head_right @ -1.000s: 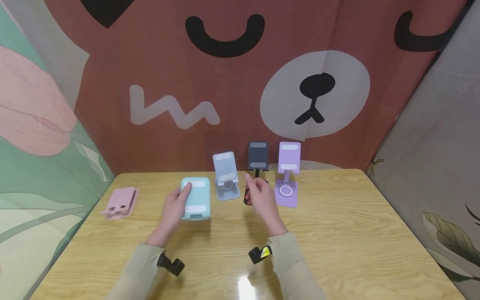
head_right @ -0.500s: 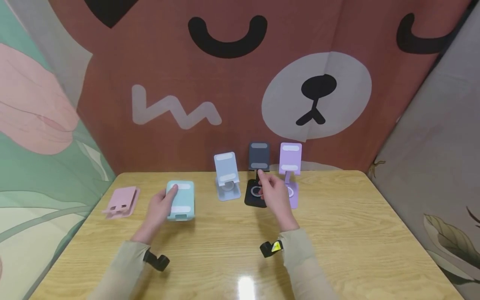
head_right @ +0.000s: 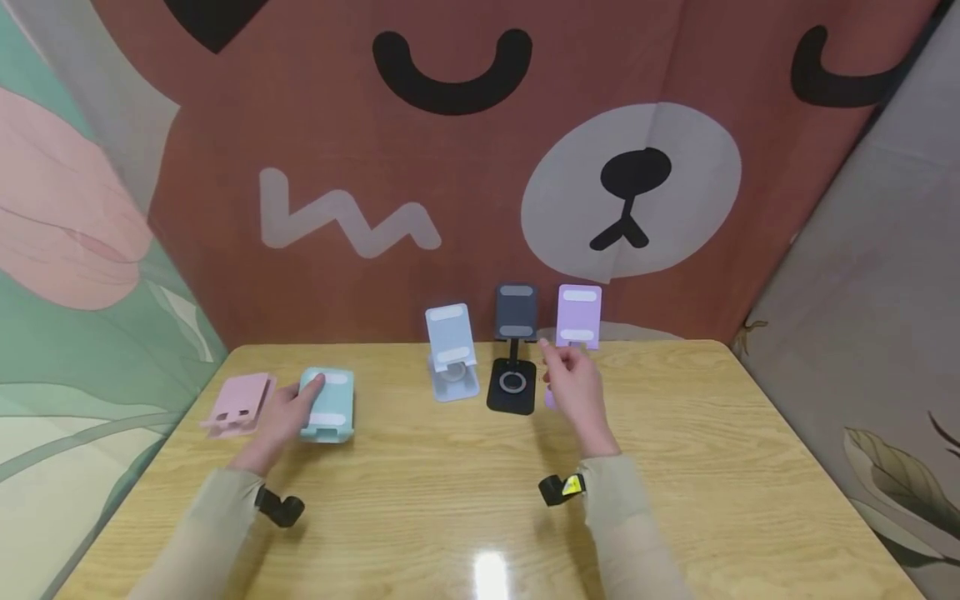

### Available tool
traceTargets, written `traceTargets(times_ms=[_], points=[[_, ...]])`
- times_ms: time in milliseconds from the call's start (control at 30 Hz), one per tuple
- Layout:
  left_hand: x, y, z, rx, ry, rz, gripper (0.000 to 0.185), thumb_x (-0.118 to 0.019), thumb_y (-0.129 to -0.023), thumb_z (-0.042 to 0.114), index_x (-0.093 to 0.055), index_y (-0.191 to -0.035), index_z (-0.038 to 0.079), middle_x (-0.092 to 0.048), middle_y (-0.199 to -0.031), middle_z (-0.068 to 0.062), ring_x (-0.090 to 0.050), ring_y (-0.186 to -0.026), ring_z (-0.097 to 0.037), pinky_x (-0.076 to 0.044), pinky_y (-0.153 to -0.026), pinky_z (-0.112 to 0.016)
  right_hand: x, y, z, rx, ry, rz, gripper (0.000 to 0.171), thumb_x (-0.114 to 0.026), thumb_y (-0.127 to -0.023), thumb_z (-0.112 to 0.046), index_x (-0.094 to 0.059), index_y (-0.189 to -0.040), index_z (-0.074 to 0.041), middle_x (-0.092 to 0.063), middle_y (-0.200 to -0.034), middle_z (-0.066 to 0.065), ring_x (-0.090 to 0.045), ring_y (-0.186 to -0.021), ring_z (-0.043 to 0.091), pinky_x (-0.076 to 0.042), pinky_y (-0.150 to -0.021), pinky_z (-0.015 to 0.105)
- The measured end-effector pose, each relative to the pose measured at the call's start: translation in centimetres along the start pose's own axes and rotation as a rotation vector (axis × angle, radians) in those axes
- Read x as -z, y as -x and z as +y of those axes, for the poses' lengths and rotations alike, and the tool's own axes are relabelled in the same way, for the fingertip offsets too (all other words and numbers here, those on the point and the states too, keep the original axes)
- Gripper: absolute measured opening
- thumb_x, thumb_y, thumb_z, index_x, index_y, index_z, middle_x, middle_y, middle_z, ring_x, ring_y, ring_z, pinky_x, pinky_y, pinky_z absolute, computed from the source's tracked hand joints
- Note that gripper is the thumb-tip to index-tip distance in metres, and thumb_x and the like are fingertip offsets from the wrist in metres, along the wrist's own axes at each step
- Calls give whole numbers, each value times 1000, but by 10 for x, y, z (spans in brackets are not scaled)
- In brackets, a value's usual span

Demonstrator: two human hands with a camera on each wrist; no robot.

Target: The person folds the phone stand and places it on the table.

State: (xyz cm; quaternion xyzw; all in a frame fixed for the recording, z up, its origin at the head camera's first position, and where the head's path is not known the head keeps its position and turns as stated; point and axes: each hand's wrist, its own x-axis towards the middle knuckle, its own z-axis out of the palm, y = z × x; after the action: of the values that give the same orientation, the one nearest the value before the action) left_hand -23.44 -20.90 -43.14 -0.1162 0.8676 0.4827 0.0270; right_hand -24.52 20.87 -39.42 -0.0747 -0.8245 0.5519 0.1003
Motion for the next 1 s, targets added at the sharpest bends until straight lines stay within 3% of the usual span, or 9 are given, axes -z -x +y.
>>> traceTargets(times_ms=[333,533,700,867,1000], points=[[12,-10,-12,35,-88,-26,90,-34,-105,60,-29,-149,-18,-36,-147,-39,-37,-136,-50,-31,-111,-59,7,0,4,-3,42,7,50,-56,-102,-51,-63,-100,-2,-63,-85,13,-60,-79,26,-47,-68,29],[16,-15,-14,41,-107,-46,88,-34,-106,58,-29,-148,-19,-37,-146,-40,-40,-132,-50,-31,-111,-58,11,0,3,-35,45,12,51,-55,-101,-54,-61,-99,-3,-63,-87,10,-60,-89,33,-45,-71,32],[18,-17,-14,56,-121,-63,86,-33,-107,56,-29,-149,-19,-35,-147,-40,-36,-135,-51,-29,-112,-58,13,-2,3,-38,58,22,46,-57,-102,-49,-60,-96,-3,-63,-84,8,-60,-85,31,-45,-70,32],[20,-19,-13,25,-137,-38,79,-36,-107,53,-43,-139,-19,-56,-123,-35,-51,-116,-47,-39,-102,-56,14,-3,5,-30,63,25,47,-57,-102,-48,-60,-96,-2,-63,-85,9,-60,-85,32,-45,-70,33],[20,-21,-14,18,-141,-23,71,-39,-106,51,-53,-127,-15,-61,-101,-23,-55,-99,-39,-44,-87,-50,15,-2,6,-29,68,20,50,-57,-102,-51,-60,-98,-1,-63,-85,10,-60,-84,31,-45,-69,32]])
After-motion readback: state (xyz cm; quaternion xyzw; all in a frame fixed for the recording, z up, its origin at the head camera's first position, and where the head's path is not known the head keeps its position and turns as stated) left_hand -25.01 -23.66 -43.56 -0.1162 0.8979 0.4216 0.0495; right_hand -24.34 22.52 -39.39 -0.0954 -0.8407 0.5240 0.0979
